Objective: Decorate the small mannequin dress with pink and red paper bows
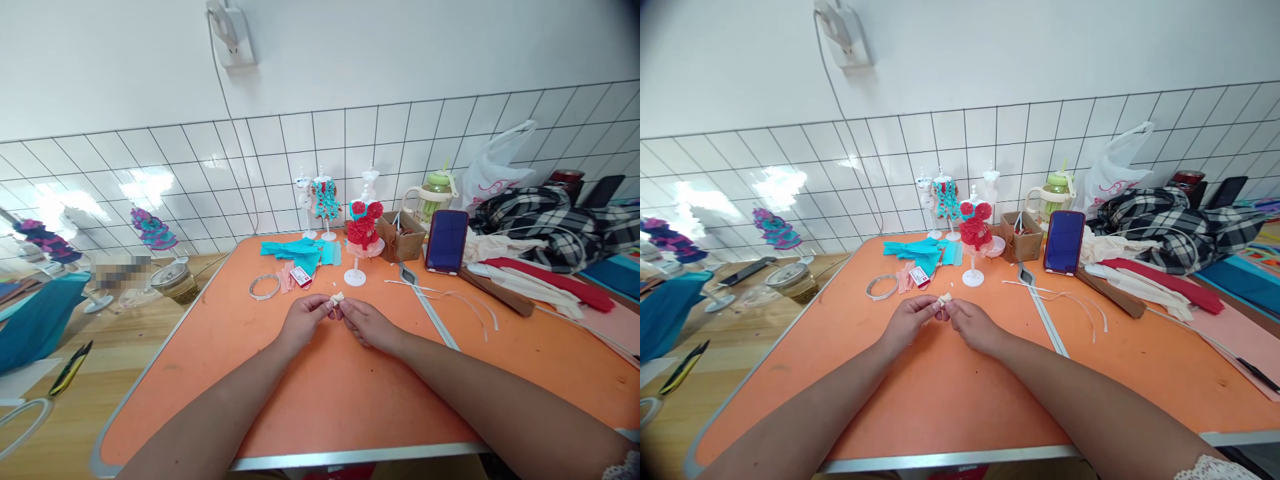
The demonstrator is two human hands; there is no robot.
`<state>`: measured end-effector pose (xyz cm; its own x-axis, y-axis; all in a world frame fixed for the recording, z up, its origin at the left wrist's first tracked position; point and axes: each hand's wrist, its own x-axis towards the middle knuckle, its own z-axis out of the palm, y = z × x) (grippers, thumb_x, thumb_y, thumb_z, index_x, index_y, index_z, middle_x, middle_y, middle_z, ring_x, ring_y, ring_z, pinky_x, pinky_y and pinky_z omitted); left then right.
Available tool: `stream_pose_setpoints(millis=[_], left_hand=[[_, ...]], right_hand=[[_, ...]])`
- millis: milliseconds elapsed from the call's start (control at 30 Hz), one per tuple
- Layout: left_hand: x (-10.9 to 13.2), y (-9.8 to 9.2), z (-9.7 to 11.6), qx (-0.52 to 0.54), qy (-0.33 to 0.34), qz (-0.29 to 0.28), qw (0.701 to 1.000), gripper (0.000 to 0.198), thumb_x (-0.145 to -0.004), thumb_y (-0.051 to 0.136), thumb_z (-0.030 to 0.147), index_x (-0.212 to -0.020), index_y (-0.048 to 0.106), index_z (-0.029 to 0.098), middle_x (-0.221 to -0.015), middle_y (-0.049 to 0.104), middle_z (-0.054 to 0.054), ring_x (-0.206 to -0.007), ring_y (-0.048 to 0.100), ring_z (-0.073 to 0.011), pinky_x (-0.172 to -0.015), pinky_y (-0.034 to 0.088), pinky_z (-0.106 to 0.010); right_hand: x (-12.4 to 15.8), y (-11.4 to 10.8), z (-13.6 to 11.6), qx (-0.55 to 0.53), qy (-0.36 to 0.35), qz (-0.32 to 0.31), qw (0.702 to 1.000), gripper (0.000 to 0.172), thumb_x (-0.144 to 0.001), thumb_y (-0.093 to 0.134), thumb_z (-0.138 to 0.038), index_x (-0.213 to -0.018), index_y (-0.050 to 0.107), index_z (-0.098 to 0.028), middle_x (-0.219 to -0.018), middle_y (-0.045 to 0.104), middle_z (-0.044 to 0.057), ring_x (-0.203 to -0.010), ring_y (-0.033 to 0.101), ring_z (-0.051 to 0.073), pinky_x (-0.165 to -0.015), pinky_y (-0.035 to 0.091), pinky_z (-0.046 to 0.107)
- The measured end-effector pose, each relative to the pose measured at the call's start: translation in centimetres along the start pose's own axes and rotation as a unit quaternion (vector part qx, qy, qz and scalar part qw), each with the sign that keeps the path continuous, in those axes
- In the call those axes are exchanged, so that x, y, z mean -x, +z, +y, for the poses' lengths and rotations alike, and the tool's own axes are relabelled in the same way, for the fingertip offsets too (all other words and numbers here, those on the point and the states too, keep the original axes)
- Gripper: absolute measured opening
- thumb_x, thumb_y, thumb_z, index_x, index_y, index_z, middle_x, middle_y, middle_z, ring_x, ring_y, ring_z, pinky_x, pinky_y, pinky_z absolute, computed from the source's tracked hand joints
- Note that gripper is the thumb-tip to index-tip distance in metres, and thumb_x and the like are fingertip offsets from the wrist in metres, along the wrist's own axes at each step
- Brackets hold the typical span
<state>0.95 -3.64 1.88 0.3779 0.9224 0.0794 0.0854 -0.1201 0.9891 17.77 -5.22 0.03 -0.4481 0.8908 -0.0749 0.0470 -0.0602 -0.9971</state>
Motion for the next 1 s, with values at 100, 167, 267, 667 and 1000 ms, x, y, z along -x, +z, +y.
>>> stream_pose_setpoints(millis=[100,167,267,667,1000], left_hand=[[0.03,-0.14,-0.14,-0.028,-0.001,0.007,1.000,0.020,-0.079,0.059,0.033,-0.078,0.069,0.016,-0.068,0.062,-0.001,-0.069,0.054,-0.0138,-0.071,0.042,-0.025],[0.03,-0.14,-0.25,-0.032,-0.010,0.013,0.999,0.020,-0.078,0.060,0.034,-0.080,0.070,0.017,-0.066,0.061,-0.001,-0.068,0.054,-0.0137,-0.071,0.042,-0.024],[-0.03,-0.07,-0.36,-0.010,-0.016,0.011,1.000,0.021,-0.077,0.061,0.035,-0.079,0.070,0.016,-0.066,0.060,-0.001,-0.069,0.054,-0.0140,-0.071,0.041,-0.025],[-0.06,-0.22,-0.42,-0.016,-0.048,0.000,0.999,0.028,-0.076,0.060,0.041,-0.080,0.067,0.015,-0.065,0.058,0.000,-0.052,0.037,-0.0086,-0.052,0.029,-0.022],[-0.12,-0.22,-0.29,-0.019,-0.035,-0.002,0.999,0.026,-0.076,0.060,0.040,-0.077,0.066,0.015,-0.065,0.058,0.000,-0.063,0.050,-0.0128,-0.062,0.038,-0.024]], right_hand=[[0.10,0.00,-0.20,0.022,-0.022,0.005,0.999,0.041,-0.087,0.032,-0.058,-0.079,0.045,-0.020,-0.054,0.026,-0.008,-0.041,0.020,0.006,-0.037,0.018,0.018],[0.08,0.01,-0.33,0.021,-0.017,-0.003,1.000,0.040,-0.087,0.034,-0.058,-0.082,0.047,-0.021,-0.052,0.026,-0.008,-0.039,0.020,0.006,-0.036,0.017,0.018],[-0.03,0.04,-0.34,0.030,-0.029,0.000,0.999,0.041,-0.088,0.032,-0.057,-0.084,0.050,-0.020,-0.051,0.025,-0.008,-0.039,0.020,0.006,-0.037,0.018,0.020],[-0.17,-0.40,-0.46,0.119,-0.095,0.002,0.988,0.048,-0.088,0.029,-0.059,-0.079,0.052,-0.018,-0.053,0.028,-0.006,-0.048,0.024,0.008,-0.046,0.022,0.020],[-0.37,-0.31,-0.26,0.106,-0.092,0.014,0.990,0.047,-0.086,0.032,-0.059,-0.078,0.052,-0.018,-0.052,0.027,-0.006,-0.047,0.024,0.008,-0.044,0.021,0.020]])
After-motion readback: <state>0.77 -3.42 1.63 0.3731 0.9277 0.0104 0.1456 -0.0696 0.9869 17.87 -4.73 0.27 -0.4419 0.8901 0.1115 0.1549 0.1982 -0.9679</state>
